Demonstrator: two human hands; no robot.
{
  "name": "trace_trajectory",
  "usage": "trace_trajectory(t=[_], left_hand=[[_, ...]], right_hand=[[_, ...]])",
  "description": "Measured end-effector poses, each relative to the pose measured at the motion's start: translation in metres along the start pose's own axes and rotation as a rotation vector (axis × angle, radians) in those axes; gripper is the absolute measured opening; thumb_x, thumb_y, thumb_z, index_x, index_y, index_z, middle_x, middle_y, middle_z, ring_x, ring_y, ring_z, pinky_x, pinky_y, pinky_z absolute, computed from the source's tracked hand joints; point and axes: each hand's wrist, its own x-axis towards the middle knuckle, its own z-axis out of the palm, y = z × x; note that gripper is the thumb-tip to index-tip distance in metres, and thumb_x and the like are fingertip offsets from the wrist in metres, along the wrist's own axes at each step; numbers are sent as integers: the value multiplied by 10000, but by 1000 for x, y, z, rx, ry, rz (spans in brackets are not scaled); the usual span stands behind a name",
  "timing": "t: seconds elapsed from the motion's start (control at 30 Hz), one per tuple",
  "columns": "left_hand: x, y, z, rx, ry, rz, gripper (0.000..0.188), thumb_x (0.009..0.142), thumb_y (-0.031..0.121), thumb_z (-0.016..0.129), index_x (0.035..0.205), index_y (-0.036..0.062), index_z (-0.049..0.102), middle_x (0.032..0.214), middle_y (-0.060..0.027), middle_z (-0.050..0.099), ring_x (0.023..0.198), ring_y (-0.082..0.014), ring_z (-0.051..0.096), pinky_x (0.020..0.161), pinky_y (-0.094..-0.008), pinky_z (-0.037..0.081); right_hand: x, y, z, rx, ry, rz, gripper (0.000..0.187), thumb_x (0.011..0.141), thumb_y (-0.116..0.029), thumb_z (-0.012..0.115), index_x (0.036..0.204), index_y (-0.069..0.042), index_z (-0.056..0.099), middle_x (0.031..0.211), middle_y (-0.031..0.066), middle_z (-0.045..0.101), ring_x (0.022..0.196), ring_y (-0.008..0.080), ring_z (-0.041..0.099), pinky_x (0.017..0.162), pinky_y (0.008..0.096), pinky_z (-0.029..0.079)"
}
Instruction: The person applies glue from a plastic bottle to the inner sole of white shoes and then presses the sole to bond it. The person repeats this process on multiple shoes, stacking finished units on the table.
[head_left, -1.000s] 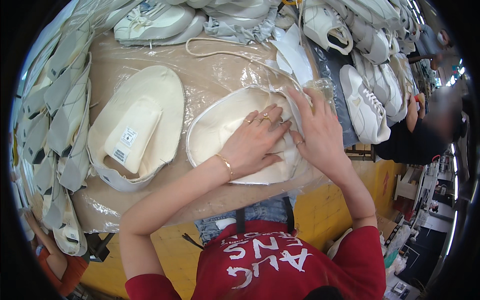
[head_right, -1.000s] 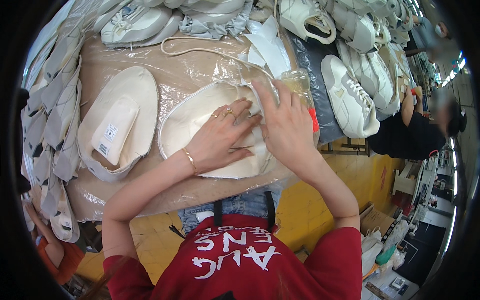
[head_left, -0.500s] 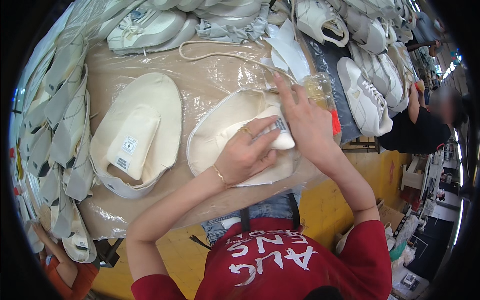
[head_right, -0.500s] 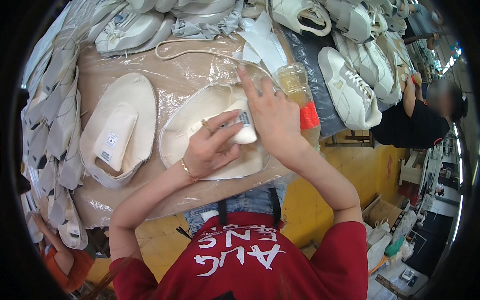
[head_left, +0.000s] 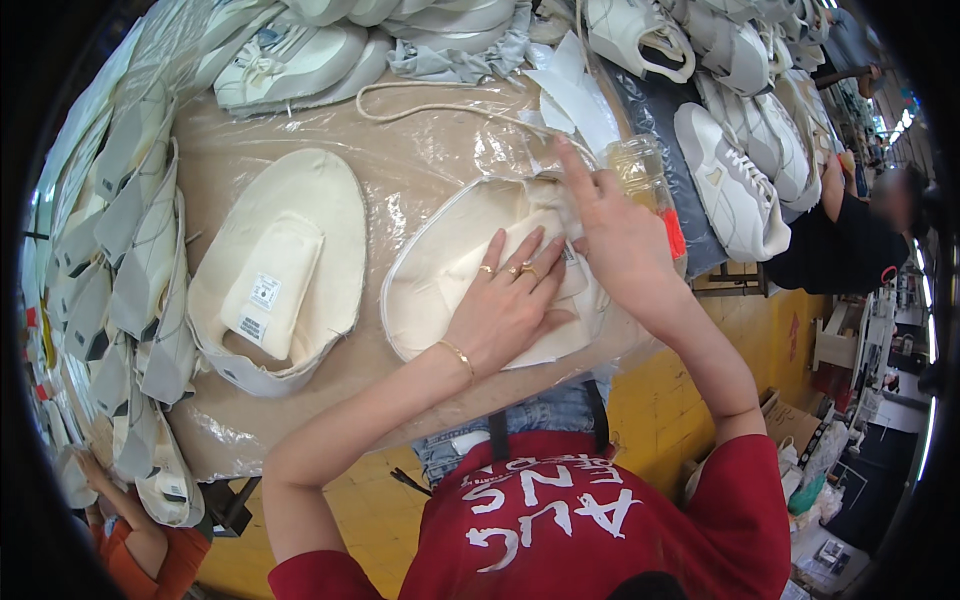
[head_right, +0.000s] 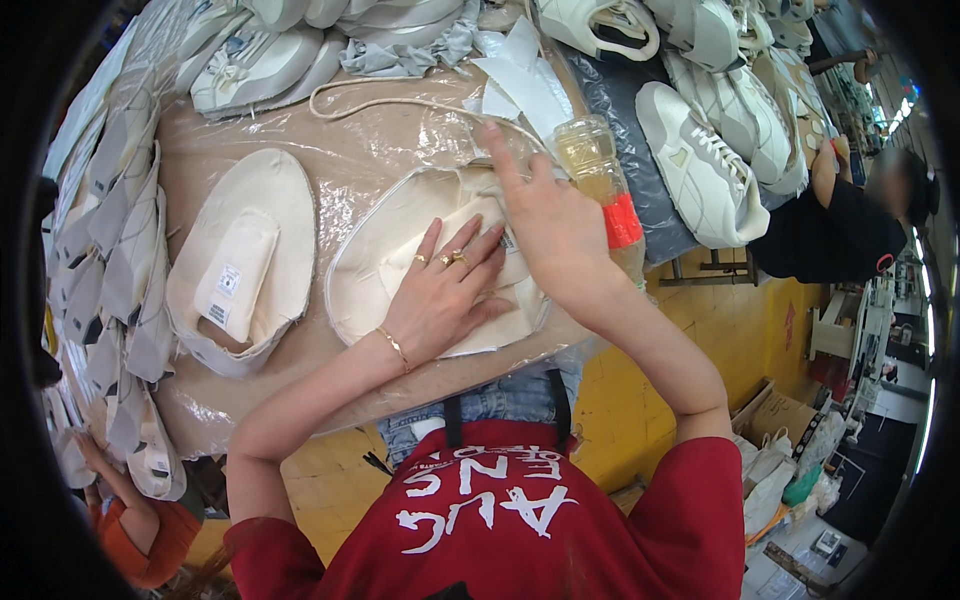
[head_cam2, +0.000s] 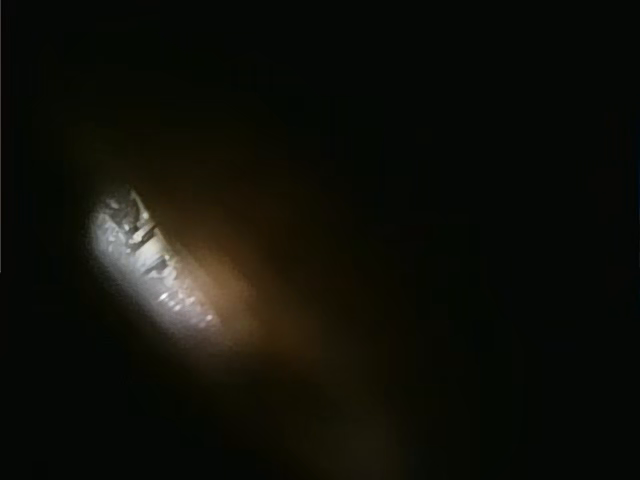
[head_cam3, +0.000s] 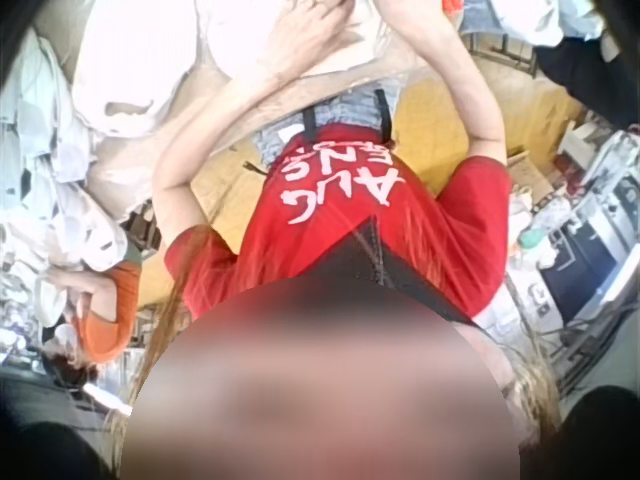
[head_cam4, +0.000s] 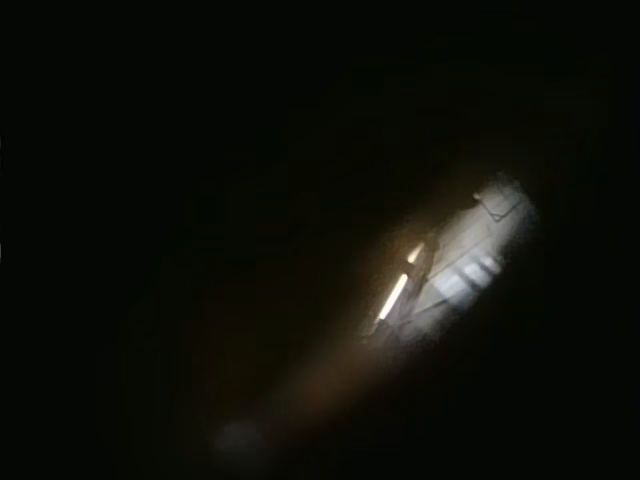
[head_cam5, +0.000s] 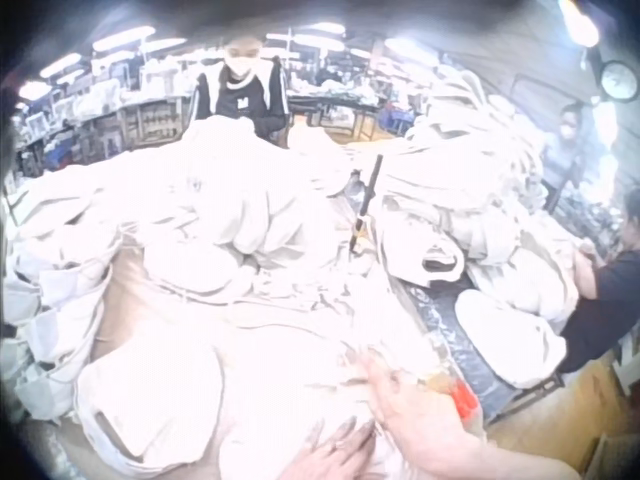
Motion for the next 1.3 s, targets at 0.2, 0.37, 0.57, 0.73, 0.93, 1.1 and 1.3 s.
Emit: trace_trajectory(t=[0.2,0.37,0.57,0.73,0.93,1.1,1.3], left_hand=[[0,-2,-7,-61,-74,-6,609,942,467,521,1349,15,492,1470,-140,428,1414,-313,326,1166,-509,204],[2,3,-2,-65,-108,-46,618,935,457,531,1340,-7,485,1466,-164,425,1414,-312,325,1166,-511,205],[0,2,-10,-36,-50,2,517,907,383,591,1255,5,532,1427,-167,456,1377,-305,373,1154,-523,233],[-46,23,-47,-37,219,-52,370,871,297,663,1167,80,608,1349,-114,547,1296,-273,478,1103,-473,325],[-131,9,-142,166,495,-560,299,846,211,701,1123,103,675,1285,-105,610,1200,-279,567,1032,-417,385],[-145,-18,-188,285,598,-577,282,878,243,677,1120,99,670,1225,-106,638,1188,-271,572,1029,-439,379],[-134,-26,-178,165,603,-522,277,883,251,672,1118,104,671,1218,-93,638,1203,-259,558,1056,-435,347]], right_hand=[[0,43,-29,424,-118,-321,1002,720,-218,821,1535,-156,241,1269,224,545,1101,338,594,970,433,455],[33,56,-52,710,-98,-331,786,840,-357,745,1485,-125,360,1228,150,590,1134,230,570,962,385,444],[84,-7,-32,227,-226,-628,732,742,-320,808,1357,-76,495,1176,175,613,1111,323,584,915,392,468],[98,-31,-30,118,-355,-758,650,668,-356,840,1175,-38,587,1060,195,663,1022,372,620,879,429,483],[93,-2,-65,25,-501,-762,464,696,-398,824,811,27,682,741,189,646,717,315,657,664,380,495],[91,29,-134,415,-489,-701,351,778,-322,800,879,0,704,749,86,677,720,161,664,653,313,502],[128,-20,-191,1153,-73,-383,359,872,-260,731,1085,17,653,945,34,691,777,109,666,715,241,533]])
